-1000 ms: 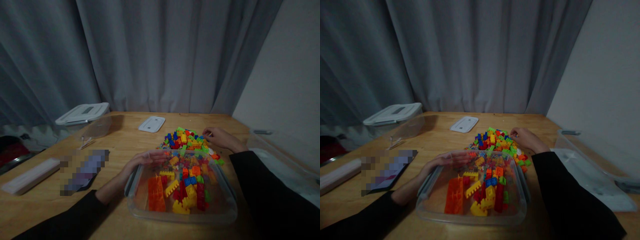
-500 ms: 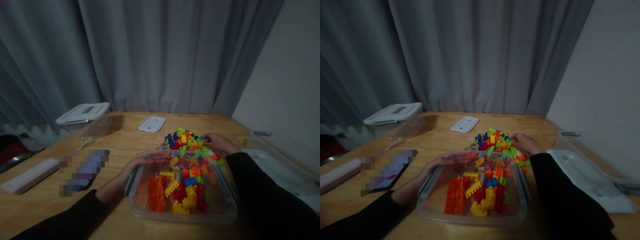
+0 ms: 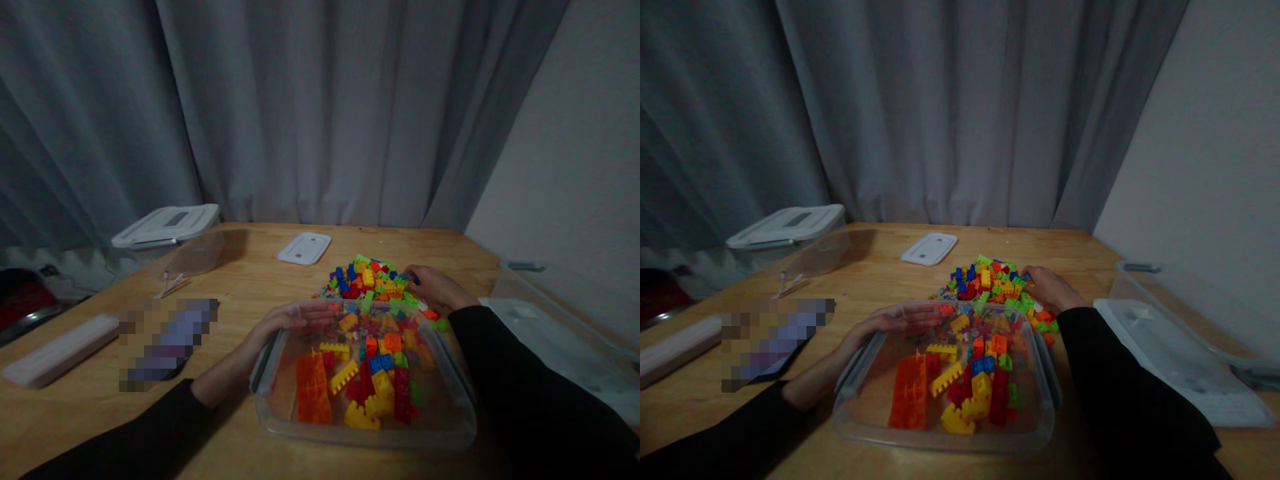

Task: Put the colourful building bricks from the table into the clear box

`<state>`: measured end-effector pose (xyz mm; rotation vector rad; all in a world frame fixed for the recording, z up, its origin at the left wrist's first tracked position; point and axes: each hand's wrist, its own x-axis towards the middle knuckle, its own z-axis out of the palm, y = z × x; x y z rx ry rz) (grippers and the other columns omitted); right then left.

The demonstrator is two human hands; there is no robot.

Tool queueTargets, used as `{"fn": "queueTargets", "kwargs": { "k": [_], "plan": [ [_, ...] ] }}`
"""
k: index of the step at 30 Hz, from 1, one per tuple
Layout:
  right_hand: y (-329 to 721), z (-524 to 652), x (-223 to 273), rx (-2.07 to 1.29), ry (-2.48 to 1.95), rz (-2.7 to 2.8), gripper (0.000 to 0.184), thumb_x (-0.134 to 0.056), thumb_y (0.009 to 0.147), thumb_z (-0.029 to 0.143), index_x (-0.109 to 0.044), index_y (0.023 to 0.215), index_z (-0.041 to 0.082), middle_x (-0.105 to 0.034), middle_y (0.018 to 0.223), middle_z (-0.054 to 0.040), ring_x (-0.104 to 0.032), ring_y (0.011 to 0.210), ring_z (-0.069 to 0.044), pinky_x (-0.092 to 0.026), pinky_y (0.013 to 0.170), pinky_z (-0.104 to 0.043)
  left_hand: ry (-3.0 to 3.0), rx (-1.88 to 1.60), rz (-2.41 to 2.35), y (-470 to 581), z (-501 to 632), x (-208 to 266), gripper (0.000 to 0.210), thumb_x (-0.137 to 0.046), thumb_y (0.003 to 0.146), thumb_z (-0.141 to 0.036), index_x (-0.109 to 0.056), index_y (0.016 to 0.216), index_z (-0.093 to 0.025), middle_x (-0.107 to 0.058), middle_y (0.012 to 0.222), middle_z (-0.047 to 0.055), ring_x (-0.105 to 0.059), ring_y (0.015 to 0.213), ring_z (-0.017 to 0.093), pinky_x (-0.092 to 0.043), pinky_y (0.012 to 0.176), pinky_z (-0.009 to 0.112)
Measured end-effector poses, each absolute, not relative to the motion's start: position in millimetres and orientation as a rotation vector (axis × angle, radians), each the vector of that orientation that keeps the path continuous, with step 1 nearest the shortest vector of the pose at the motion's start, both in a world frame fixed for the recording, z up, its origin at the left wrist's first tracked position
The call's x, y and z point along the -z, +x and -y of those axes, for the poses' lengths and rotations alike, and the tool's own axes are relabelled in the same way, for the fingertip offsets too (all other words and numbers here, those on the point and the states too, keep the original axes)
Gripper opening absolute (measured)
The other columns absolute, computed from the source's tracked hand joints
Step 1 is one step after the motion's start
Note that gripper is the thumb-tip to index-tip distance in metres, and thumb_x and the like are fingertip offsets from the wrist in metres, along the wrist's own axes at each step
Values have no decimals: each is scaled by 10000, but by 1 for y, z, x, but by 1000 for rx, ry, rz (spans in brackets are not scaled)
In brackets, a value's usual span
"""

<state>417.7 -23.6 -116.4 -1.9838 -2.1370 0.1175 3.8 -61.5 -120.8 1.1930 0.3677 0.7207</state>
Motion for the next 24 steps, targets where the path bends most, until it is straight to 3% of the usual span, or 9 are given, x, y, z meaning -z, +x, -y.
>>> {"fn": "queueTargets", "kwargs": {
  "k": [5, 14, 24],
  "plan": [
    [419, 23, 118, -149, -2008, 2125, 368, -645, 913, 277, -665, 1261, 159, -752, 1181, -152, -702, 1058, -274, -497, 899, -336, 1195, -727, -377, 6, 77, 101, 457, -583, 791, -179, -774, 1207, -192, -749, 1321, 107, -619, 1326, 365, -347, 1206, 575],
    [418, 22, 116, -154, -2011, 2147, 376, -634, 908, 277, -662, 1263, 157, -741, 1213, -154, -690, 1095, -275, -483, 926, -335, 1274, -768, -460, 3, 84, 80, 420, -653, 764, -220, -815, 1150, -254, -770, 1281, 48, -614, 1329, 403, -365, 1207, 578],
    [425, 18, 123, -154, -2004, 2157, 370, -625, 910, 278, -650, 1264, 173, -755, 1177, -130, -705, 1042, -268, -493, 873, -323, 1286, -771, -428, 2, 79, 95, 445, -570, 862, -201, -750, 1267, -168, -697, 1399, 123, -614, 1336, 365, -339, 1214, 545]
  ]
}}
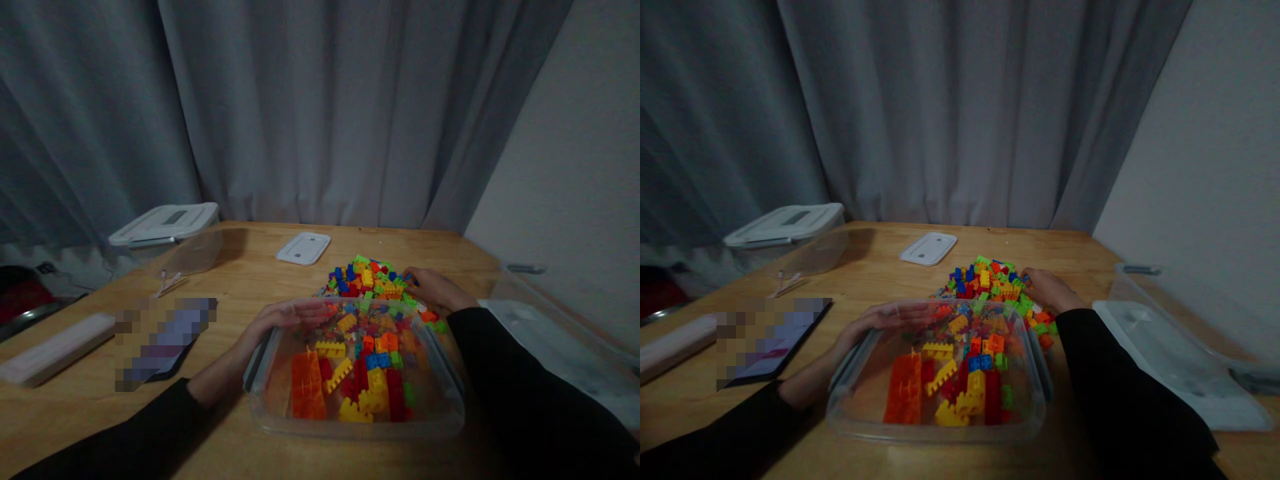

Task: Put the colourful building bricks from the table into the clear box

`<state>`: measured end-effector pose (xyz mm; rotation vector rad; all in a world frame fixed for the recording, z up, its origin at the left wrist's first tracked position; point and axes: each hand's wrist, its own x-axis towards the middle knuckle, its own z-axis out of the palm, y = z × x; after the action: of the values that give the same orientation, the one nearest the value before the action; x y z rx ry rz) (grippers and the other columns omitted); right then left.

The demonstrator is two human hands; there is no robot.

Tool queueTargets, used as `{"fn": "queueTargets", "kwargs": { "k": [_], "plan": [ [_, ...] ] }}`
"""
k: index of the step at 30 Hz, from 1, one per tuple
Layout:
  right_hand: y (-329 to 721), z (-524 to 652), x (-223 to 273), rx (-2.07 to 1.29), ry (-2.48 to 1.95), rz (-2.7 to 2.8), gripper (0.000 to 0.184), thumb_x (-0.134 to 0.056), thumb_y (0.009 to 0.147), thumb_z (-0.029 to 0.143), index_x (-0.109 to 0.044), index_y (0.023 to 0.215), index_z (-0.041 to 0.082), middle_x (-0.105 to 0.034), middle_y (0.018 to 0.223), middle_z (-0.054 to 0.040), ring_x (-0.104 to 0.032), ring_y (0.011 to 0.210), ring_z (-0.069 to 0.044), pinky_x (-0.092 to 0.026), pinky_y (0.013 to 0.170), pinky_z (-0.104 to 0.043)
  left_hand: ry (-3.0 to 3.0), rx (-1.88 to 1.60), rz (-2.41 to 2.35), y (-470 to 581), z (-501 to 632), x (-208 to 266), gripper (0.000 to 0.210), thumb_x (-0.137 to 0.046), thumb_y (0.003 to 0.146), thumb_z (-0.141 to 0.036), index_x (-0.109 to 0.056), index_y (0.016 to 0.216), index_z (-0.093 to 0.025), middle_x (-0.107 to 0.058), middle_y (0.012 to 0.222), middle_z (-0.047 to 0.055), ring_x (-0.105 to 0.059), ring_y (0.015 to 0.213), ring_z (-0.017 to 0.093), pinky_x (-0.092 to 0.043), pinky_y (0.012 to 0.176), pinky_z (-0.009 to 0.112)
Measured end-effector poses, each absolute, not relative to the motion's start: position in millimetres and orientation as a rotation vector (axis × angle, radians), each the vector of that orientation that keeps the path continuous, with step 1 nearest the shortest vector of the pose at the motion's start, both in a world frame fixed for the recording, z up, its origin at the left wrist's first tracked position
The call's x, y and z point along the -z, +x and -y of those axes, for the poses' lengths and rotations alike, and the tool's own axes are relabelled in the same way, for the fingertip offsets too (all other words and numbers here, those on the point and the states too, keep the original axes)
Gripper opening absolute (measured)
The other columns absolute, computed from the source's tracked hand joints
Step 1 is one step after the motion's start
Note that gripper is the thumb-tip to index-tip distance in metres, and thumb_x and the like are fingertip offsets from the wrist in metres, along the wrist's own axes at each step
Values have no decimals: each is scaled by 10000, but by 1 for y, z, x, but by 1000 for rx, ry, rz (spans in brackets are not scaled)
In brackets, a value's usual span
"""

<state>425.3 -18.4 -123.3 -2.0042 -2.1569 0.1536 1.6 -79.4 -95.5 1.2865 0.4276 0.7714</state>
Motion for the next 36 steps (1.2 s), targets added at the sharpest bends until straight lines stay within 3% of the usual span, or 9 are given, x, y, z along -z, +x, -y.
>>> {"fn": "queueTargets", "kwargs": {
  "k": [5, 12, 26, 36],
  "plan": [
    [428, 14, 126, -144, -1997, 2149, 355, -641, 893, 271, -661, 1238, 188, -762, 1144, -111, -711, 1007, -252, -497, 841, -307, 1190, -802, -433, 4, 85, 97, 436, -490, 909, -171, -741, 1265, -147, -729, 1348, 130, -621, 1333, 341, -336, 1213, 537],
    [427, 16, 121, -105, -1977, 2158, 320, -637, 879, 249, -680, 1194, 210, -764, 1092, -94, -705, 956, -238, -477, 794, -297, 1263, -730, -390, -3, 72, 104, 495, -533, 874, -166, -695, 1340, -123, -628, 1475, 168, -557, 1399, 372, -292, 1238, 562],
    [423, 21, 112, -93, -1961, 2151, 319, -590, 875, 196, -695, 1176, 180, -772, 1005, -77, -686, 842, -198, -430, 697, -274, 1228, -790, -454, 3, 82, 98, 452, -509, 883, -174, -741, 1271, -151, -739, 1334, 125, -635, 1307, 340, -351, 1193, 529],
    [428, 17, 122, -81, -2015, 2174, 134, -591, 839, 192, -714, 893, 193, -757, 888, -74, -653, 756, -185, -386, 653, -274, 1216, -808, -415, 2, 77, 110, 479, -483, 893, -204, -705, 1311, -127, -730, 1343, 148, -618, 1318, 345, -332, 1187, 514]
  ]
}}
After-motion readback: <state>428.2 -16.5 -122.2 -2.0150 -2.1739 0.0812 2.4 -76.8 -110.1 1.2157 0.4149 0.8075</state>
